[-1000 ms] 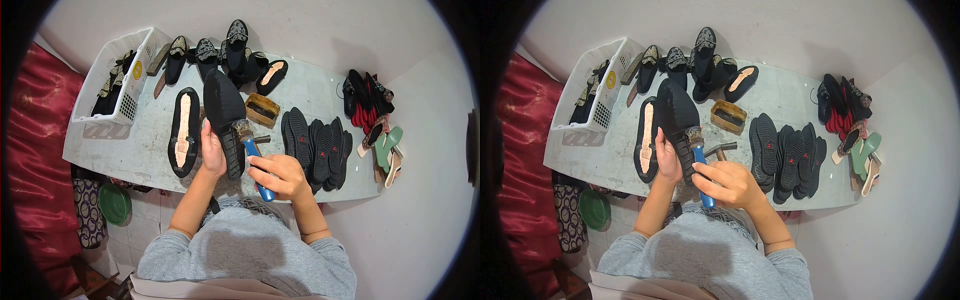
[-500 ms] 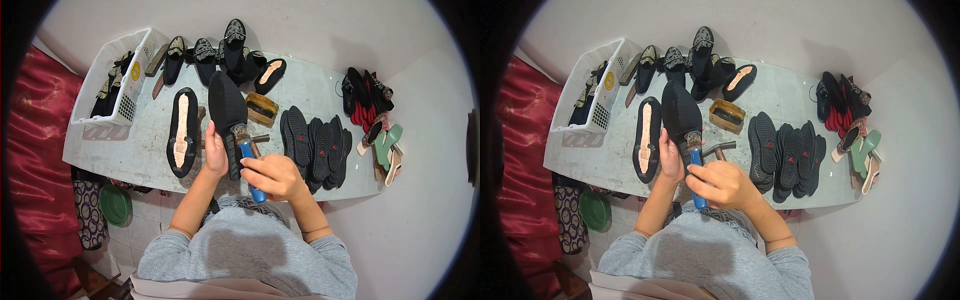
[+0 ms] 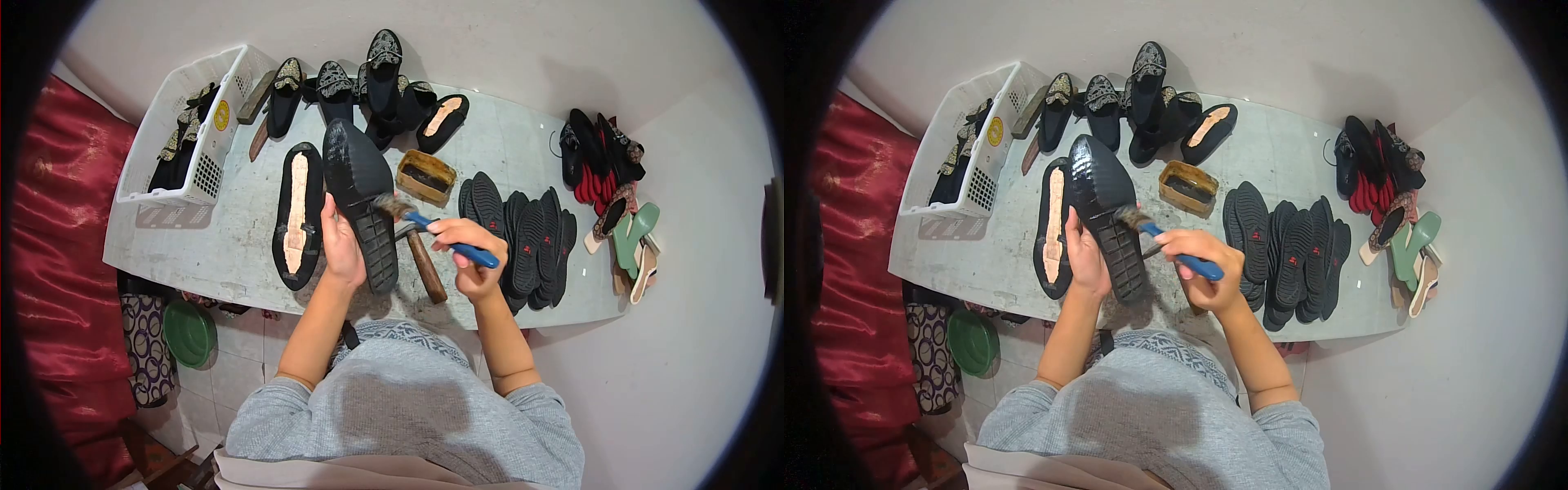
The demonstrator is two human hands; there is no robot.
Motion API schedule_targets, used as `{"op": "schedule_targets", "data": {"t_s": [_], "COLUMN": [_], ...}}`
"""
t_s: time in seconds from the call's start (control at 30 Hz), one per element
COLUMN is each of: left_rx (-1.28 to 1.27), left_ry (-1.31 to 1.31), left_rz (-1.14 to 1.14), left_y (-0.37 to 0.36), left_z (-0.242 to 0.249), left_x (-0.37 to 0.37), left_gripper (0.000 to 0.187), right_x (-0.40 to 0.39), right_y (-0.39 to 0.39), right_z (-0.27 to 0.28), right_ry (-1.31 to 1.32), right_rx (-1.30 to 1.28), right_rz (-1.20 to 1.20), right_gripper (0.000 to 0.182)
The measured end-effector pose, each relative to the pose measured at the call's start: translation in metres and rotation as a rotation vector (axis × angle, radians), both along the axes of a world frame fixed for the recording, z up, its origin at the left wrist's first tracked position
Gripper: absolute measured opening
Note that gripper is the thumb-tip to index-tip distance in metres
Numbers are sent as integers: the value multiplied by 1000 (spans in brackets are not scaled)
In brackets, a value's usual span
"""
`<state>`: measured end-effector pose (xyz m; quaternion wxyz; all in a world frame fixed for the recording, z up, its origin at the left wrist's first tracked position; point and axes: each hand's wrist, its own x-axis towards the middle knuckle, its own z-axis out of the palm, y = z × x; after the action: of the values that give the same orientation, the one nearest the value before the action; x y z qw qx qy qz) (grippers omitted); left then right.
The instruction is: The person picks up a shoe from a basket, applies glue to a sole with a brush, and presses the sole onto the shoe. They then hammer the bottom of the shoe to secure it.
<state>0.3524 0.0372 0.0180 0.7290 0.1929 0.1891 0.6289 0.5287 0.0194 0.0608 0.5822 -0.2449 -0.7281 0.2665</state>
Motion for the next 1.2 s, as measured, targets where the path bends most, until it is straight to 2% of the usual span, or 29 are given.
{"op": "schedule_targets", "data": {"t_s": [0.1,0.17,0.3,0.37,0.53,0.7,0.77,0.83,0.9,0.97,1.03,1.1,1.17,1.2], "left_rx": [52,-23,-4,51,52,-21,-58,-28,-85,50,56,-59,-44,-26], "left_ry": [-26,-25,61,230,187,194,177,31,29,-57,-65,-29,-1,27], "left_rz": [-37,-8,53,57,28,82,109,33,59,-95,-85,14,28,37], "left_y": [1,2,0,-3,-2,-1,0,4,3,3,3,3,1,1], "left_z": [-5,3,7,5,5,11,11,9,7,2,5,7,12,13], "left_x": [-2,5,12,14,20,18,14,5,2,-7,-6,-2,0,1], "left_gripper": [62,61,59,58,57,59,60,61,64,61,63,68,67,66], "right_x": [-1,-4,-8,-8,-18,-17,-14,-8,-10,-8,-7,-9,-5,-8], "right_y": [-5,-7,-11,-10,-14,-8,-3,5,4,11,5,-4,-1,-3], "right_z": [4,9,13,14,24,11,3,-4,-7,-15,-12,-10,-2,6], "right_ry": [88,-62,-355,-361,-484,-427,-253,-45,365,559,553,363,-74,-172], "right_rx": [0,192,316,345,409,418,318,105,-291,-347,-349,-164,175,243], "right_rz": [-93,-40,37,21,27,9,10,1,100,115,106,75,42,53], "right_gripper": [16,15,26,32,32,29,27,14,22,33,37,36,20,22]}}
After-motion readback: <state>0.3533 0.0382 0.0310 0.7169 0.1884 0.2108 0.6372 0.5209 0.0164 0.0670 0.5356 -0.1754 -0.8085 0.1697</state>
